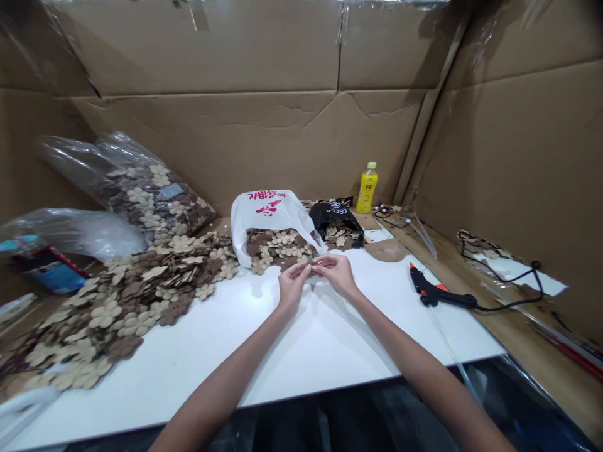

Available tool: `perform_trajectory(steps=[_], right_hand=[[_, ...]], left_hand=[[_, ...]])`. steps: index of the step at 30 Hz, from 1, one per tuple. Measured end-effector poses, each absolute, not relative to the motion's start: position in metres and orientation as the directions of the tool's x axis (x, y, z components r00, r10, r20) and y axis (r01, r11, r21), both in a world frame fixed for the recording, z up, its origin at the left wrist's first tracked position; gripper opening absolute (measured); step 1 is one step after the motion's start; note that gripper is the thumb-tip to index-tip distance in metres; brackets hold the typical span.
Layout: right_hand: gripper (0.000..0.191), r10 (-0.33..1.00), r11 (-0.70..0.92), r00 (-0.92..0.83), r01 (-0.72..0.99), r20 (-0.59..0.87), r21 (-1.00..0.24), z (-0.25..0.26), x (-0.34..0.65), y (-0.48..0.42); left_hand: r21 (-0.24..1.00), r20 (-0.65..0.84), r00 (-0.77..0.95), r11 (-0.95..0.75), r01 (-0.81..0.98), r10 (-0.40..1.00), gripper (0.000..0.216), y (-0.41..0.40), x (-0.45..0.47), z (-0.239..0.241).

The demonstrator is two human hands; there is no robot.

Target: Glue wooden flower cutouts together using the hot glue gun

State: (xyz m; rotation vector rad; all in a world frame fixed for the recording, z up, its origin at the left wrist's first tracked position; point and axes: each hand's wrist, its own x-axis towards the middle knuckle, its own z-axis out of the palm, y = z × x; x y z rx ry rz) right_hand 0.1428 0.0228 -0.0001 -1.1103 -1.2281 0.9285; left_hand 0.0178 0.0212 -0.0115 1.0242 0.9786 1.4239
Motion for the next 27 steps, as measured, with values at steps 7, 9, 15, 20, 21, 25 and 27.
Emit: perform_trajectory(steps=[7,9,15,20,21,25,27], right_hand=[[0.032,0.963,0.23,0.144,0.008,0.229,-0.973,0.002,0.141,0.019],[0.045,0.953,0.246,0.189,-0.033,0.236,-0.969,0.001,0.139,0.018],[0.047,0.997,0.016,0.074,-0.258,-0.003,-0.966,-0.006,0.133,0.016],[0.037,0.994,0.056,-0.077,-0.254,0.077,-0.966,-0.004,0.129,0.013],[0.036,0.994,0.065,-0.065,-0.251,0.084,-0.966,-0.004,0.128,0.012],[0.034,0.994,0.086,-0.047,-0.25,0.101,-0.964,-0.006,0.129,0.013],[0.033,0.993,0.084,-0.054,-0.255,0.101,-0.963,-0.007,0.13,0.014]], left_hand=[[0.958,0.087,-0.073,-0.104,-0.267,0.994,0.037,0.022,0.018,-0.01],[0.962,0.084,-0.1,-0.107,-0.25,0.991,0.037,0.022,0.018,-0.011],[0.966,0.107,-0.135,-0.135,-0.22,0.985,0.034,0.023,0.015,-0.015],[0.97,0.129,-0.118,-0.15,-0.192,0.985,0.032,0.022,0.015,-0.015],[0.971,0.13,-0.12,-0.151,-0.188,0.984,0.032,0.021,0.015,-0.015],[0.972,0.14,-0.138,-0.162,-0.168,0.981,0.032,0.021,0.017,-0.014],[0.973,0.146,-0.147,-0.169,-0.156,0.978,0.032,0.022,0.017,-0.015]])
